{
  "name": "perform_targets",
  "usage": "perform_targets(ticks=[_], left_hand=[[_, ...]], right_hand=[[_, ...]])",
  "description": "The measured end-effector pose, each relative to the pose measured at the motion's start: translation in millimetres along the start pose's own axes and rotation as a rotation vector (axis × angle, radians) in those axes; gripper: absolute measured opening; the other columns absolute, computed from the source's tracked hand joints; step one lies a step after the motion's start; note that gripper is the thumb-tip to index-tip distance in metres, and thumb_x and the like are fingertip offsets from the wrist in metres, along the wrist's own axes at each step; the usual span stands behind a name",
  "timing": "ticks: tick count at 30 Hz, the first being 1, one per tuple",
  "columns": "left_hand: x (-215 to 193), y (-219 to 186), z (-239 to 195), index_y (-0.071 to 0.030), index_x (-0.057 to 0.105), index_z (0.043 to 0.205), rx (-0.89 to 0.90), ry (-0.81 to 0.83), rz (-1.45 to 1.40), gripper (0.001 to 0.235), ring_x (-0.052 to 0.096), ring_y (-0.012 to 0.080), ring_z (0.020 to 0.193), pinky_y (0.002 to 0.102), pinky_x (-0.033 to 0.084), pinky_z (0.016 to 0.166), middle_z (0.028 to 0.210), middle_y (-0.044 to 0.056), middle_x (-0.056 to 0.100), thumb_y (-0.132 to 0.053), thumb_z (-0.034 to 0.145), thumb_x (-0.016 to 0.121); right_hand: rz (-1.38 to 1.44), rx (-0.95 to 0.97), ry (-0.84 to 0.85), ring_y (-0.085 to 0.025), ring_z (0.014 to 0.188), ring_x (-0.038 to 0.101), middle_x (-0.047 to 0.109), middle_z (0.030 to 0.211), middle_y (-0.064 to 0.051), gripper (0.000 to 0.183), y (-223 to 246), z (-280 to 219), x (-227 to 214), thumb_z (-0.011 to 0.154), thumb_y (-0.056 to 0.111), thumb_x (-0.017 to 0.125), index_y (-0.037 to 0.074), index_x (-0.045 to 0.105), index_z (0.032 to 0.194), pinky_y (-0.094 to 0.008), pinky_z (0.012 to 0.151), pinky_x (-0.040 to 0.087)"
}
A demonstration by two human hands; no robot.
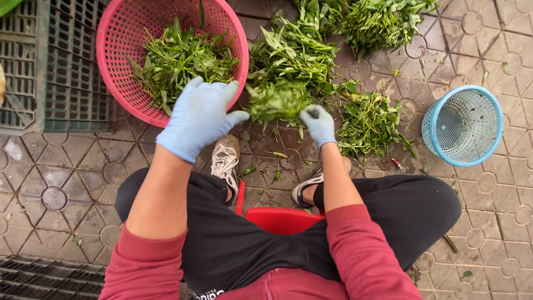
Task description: The person sits cross-legged on a red stool and sorts green leafy vegetables by hand. They pick up bunches, separate leaves from stems, and place the sorted leaves into a pink basket while discarding stems onto the floor.
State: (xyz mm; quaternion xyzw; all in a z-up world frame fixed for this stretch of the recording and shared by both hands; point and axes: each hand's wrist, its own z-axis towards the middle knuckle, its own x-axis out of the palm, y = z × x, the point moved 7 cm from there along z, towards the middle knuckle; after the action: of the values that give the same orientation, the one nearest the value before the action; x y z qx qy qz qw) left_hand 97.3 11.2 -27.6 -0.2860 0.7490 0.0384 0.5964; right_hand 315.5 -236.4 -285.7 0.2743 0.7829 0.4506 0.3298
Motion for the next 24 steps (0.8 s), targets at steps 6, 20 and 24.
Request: perform_targets(ticks=[6, 20, 24], left_hand=[[36.4, 10.6, 11.1, -0.012, 0.066, 0.154, 0.049, 0.048, 0.033, 0.071, 0.078, 0.0391, 0.118, 0.052, 0.041, 0.118, 0.13, 0.016, 0.08, -0.062, 0.102, 0.068], [110.5, -115.0, 69.8, -0.026, 0.047, 0.167, 0.274, -0.048, 0.113, 0.092, 0.049, 0.0235, 0.155, 0.057, 0.016, 0.136, 0.158, 0.003, 0.065, -0.071, 0.092, 0.076], [175.6, -71.5, 96.6, -0.026, 0.066, 0.153, -0.057, 0.111, -0.659, 0.078, 0.067, 0.0236, 0.14, 0.046, 0.042, 0.127, 0.135, -0.003, 0.081, -0.07, 0.091, 0.082]], right_hand=[[-0.188, 0.241, 0.128, -0.013, 0.092, 0.072, 0.082, 0.104, -0.001, 0.035, -66.4, -12.1, -15.4, 0.087, 0.036, 0.099, 0.021, 0.082, 0.114, -0.038, 0.084, 0.06], [0.132, 0.046, 0.158, -0.005, 0.084, 0.067, 0.083, 0.101, -0.002, 0.025, 107.3, -75.1, -43.6, 0.093, 0.016, 0.094, 0.011, 0.084, 0.115, -0.022, 0.079, 0.055], [0.482, 0.159, 0.11, -0.004, 0.048, 0.043, 0.069, 0.083, -0.006, 0.025, 121.1, -97.3, -48.7, 0.095, 0.009, 0.089, 0.004, 0.079, 0.117, -0.018, 0.044, 0.035]])
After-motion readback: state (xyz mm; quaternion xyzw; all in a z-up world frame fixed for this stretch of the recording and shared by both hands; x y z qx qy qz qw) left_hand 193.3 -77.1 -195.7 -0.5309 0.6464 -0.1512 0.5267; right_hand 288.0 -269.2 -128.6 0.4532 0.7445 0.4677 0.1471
